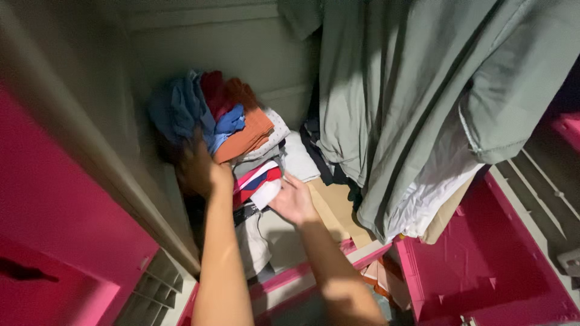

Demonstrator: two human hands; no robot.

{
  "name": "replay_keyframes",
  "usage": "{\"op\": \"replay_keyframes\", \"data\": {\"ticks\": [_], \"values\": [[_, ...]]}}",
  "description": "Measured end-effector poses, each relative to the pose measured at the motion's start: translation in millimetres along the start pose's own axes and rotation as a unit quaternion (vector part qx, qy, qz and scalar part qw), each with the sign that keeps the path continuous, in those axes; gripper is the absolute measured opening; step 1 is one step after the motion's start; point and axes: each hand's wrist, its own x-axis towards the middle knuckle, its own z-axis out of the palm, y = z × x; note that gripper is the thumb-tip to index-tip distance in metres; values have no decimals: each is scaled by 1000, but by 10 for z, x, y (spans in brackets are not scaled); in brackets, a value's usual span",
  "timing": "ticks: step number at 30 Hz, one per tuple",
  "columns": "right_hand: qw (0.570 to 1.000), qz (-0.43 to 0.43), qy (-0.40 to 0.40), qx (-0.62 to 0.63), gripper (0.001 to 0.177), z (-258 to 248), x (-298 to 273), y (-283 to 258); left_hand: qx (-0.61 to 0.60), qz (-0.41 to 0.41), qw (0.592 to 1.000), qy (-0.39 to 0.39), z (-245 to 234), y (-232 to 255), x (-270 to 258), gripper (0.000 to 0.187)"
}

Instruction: The person hangs several garments in a pink wardrobe. They place a white t-shirt, a green jersey, a grey t-shirt, a white t-shirt, a cherry-patterned pajama top, and matching pajama pants onto hangers and hang them on the wardrobe rail.

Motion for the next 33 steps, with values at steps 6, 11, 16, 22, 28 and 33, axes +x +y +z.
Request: {"op": "replay_keyframes", "data": {"ticks": [6,11,16,22,28,33], "values": [[992,-51,-3,-115,37,-1607,-106,674,-15,-12,1000,-5,46,5,-71,100],[844,-117,85,-516,52,-1784,-399,1698,-16,-28,999,-9,21,124,-186,107],[881,-99,106,-450,54,-1108,-867,1756,17,-88,994,-70,-309,469,-266,116],[882,-115,145,-433,48,-1281,-1346,1600,-52,-32,997,-44,-675,745,-545,125],[598,-262,193,-733,36,-2259,-2458,1578,-97,109,988,-53,-572,792,-830,100],[702,-155,292,-630,32,-2503,-2838,1333,-179,281,941,-60,23,663,-1388,68]]}}
